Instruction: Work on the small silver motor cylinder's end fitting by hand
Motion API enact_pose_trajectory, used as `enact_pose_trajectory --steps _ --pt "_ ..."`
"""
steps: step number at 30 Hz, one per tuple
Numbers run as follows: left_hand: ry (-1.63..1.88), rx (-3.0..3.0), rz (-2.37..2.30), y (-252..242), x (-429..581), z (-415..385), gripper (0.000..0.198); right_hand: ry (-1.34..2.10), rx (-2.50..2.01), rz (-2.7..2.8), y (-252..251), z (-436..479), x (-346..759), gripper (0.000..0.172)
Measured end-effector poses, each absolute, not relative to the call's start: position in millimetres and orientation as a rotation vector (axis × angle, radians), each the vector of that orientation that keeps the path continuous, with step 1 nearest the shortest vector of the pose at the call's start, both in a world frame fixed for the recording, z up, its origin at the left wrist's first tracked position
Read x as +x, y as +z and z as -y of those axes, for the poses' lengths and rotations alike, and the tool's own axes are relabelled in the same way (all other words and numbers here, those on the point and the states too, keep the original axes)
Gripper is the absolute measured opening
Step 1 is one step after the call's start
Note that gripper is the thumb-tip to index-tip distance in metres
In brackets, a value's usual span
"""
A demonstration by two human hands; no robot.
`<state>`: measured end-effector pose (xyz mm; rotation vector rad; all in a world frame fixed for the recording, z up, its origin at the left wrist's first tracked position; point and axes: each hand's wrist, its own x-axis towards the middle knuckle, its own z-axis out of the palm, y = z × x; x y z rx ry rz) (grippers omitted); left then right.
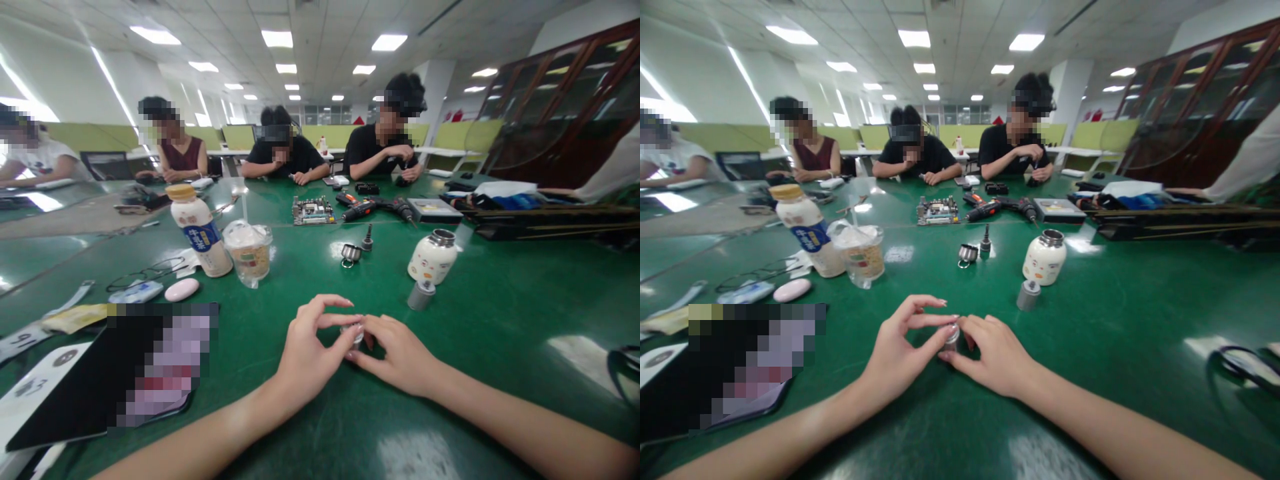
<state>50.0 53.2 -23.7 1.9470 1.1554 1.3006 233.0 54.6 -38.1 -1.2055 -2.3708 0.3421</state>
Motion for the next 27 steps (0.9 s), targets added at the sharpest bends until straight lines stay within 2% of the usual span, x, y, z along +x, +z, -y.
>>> enact_pose_trajectory --steps 8,12,21,27 --pt "1.4 1.974 -1.264 -27.3 48.8 -52.8 0.027 0.394 -1.146 2.377 -33.9 -55.2 232.9 0.021" --pt "1.357 1.968 -1.203 -28.0 48.0 -50.2 0.016 0.368 -1.155 2.38 -35.9 -56.1 233.2 0.023" --pt "1.255 1.964 -1.044 -25.8 50.0 -51.1 0.024 0.341 -1.163 2.367 -41.6 -57.1 234.5 0.025" --pt "1.316 1.936 -1.076 -27.8 52.9 -51.0 0.017 0.348 -1.169 2.371 -40.3 -57.7 233.9 0.025"
